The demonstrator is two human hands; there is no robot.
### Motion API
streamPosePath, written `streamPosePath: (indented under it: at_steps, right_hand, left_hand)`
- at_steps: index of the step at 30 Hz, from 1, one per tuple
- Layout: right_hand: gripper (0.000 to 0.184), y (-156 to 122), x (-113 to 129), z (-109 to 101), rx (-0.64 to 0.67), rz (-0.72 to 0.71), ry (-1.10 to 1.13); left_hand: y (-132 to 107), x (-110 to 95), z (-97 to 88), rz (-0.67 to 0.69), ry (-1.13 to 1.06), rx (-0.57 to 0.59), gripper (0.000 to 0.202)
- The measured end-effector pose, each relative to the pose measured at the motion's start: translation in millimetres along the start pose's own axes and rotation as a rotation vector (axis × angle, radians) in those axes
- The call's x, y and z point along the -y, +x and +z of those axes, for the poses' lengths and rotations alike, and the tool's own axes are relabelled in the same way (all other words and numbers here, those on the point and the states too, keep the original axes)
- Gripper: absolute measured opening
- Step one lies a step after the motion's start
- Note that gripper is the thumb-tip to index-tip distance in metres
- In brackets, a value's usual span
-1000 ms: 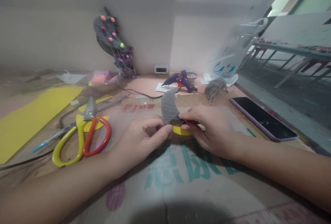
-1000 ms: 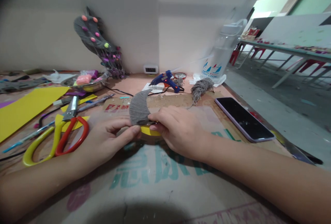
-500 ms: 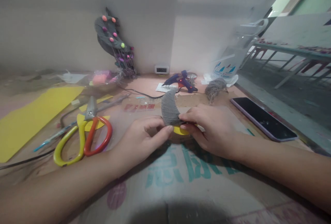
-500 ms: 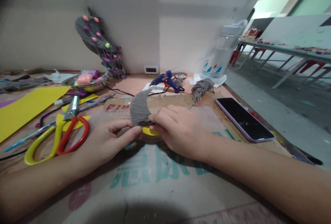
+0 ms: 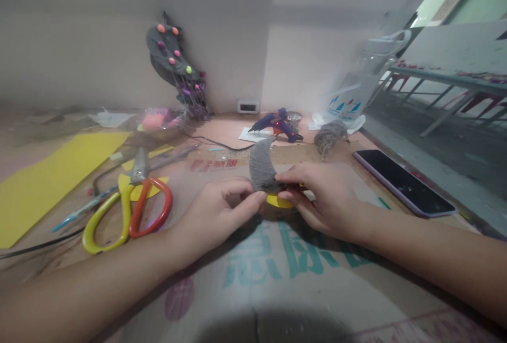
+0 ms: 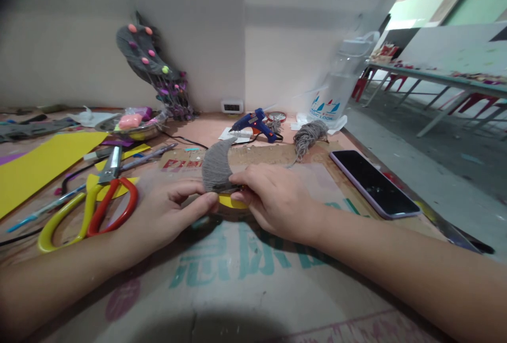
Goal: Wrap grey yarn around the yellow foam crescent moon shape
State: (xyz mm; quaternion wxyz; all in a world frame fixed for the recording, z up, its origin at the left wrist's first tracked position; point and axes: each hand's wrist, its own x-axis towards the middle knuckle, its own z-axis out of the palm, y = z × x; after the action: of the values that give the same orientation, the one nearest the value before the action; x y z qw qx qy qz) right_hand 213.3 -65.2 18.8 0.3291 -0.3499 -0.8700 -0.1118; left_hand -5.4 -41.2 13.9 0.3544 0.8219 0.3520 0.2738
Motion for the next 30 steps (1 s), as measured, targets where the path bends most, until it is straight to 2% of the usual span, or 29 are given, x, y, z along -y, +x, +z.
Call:
streamPosePath:
  at_steps: [8, 17, 30]
  right_hand:
    - [0.012, 3.2, 4.1, -0.5, 0.017, 0.008, -0.018]
    - [0.012, 0.8, 0.8, 1.4, 0.069, 0.077, 0.123]
    - [0.012, 3.5, 1.8, 0.2, 0.063, 0.064, 0.124]
  left_hand:
    - [-0.7, 0.4, -0.2, 0.033, 0.033, 0.01, 0.032]
    - [-0.4, -0.5, -0.5, 0.059, 0.063, -0.011, 0.033]
    - [-0.3, 0.1, 0.0, 0.067, 0.068, 0.004, 0.031]
